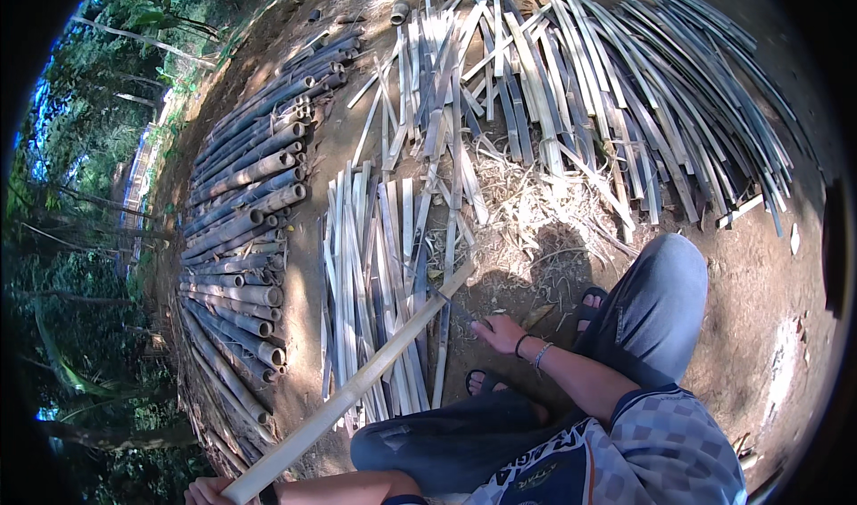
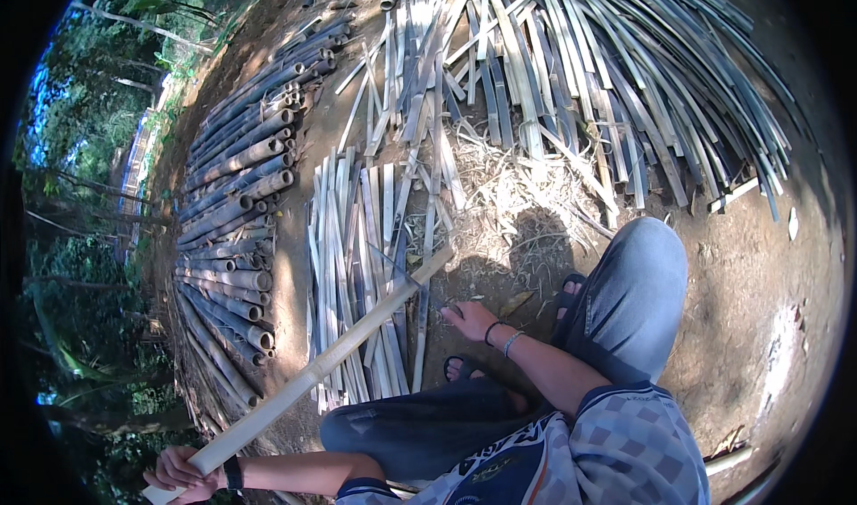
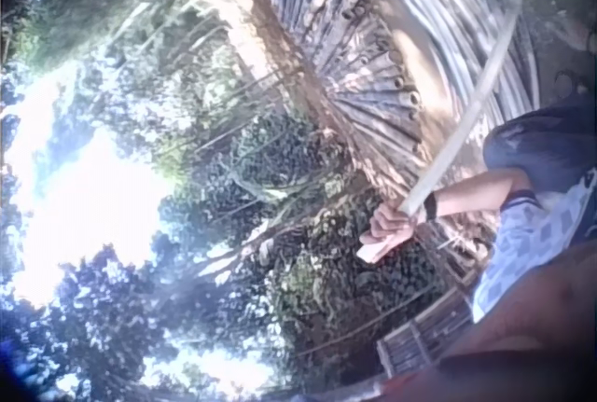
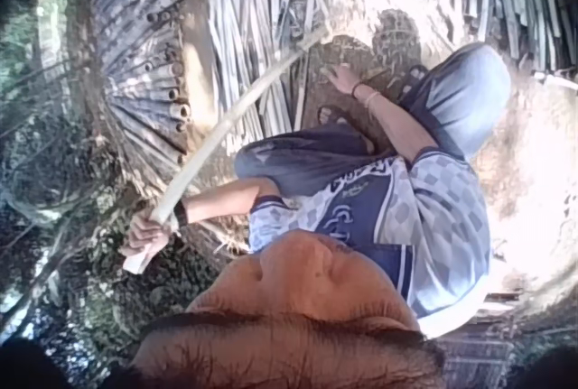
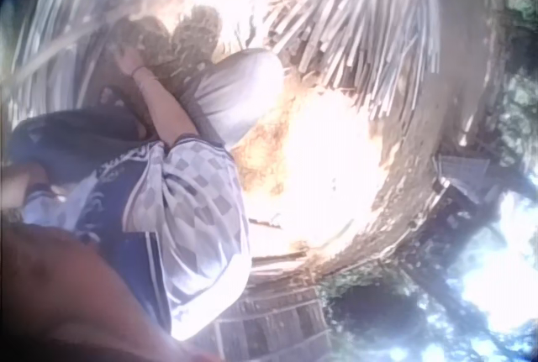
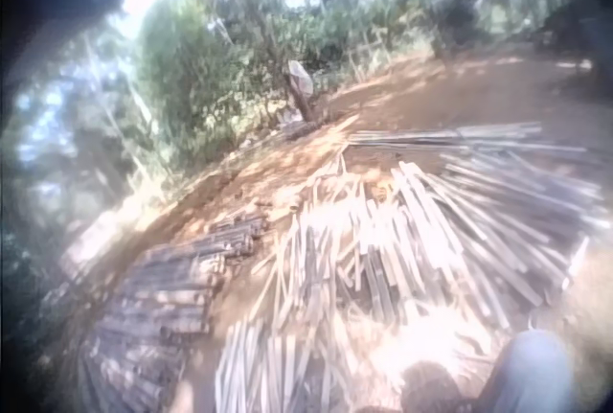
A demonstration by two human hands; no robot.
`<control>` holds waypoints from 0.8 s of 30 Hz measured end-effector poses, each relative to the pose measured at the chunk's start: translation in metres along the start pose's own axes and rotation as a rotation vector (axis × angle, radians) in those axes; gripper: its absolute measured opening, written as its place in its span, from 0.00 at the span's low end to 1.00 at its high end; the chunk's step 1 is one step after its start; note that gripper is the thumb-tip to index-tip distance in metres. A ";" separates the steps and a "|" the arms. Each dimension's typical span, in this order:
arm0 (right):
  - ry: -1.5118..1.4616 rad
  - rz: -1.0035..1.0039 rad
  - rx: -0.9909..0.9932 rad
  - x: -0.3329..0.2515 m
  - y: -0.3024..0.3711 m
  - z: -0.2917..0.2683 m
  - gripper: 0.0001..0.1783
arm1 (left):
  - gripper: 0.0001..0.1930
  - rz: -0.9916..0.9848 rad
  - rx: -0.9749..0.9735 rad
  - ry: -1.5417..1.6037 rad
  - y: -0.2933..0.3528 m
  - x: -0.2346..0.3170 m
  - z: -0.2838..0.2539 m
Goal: The person picks up a strip of bamboo and shaves the edges and surface with a large knife while sitting on the ground.
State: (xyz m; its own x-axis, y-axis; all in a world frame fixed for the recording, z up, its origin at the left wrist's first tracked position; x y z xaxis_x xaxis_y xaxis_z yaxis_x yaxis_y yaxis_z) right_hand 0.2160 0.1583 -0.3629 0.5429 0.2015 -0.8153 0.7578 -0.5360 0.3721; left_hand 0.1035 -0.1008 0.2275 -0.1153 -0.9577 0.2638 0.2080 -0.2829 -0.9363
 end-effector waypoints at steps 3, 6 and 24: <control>0.076 0.128 0.007 0.037 -0.006 -0.003 0.32 | 0.26 -0.018 0.006 -0.013 -0.001 -0.004 0.002; 0.086 0.049 0.062 0.033 -0.007 0.006 0.32 | 0.27 -0.012 0.002 0.009 -0.001 -0.006 0.005; 0.021 0.201 0.018 0.052 0.002 0.009 0.34 | 0.26 -0.006 -0.008 -0.032 0.001 -0.003 0.005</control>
State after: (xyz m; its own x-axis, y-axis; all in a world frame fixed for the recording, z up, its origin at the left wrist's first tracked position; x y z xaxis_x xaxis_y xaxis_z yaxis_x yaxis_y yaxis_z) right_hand 0.2425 0.1610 -0.4089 0.6903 0.1056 -0.7157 0.6265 -0.5820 0.5184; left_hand 0.1091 -0.0986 0.2272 -0.0851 -0.9572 0.2765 0.1995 -0.2883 -0.9365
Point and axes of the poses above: each hand's wrist, its own y-axis away from the middle knuckle, its own z-axis out of the palm, x = y × z, the point moved 10 cm from there along -y, towards the middle knuckle, and after that the axes turned 15 degrees about y, right-handed, at the moved point
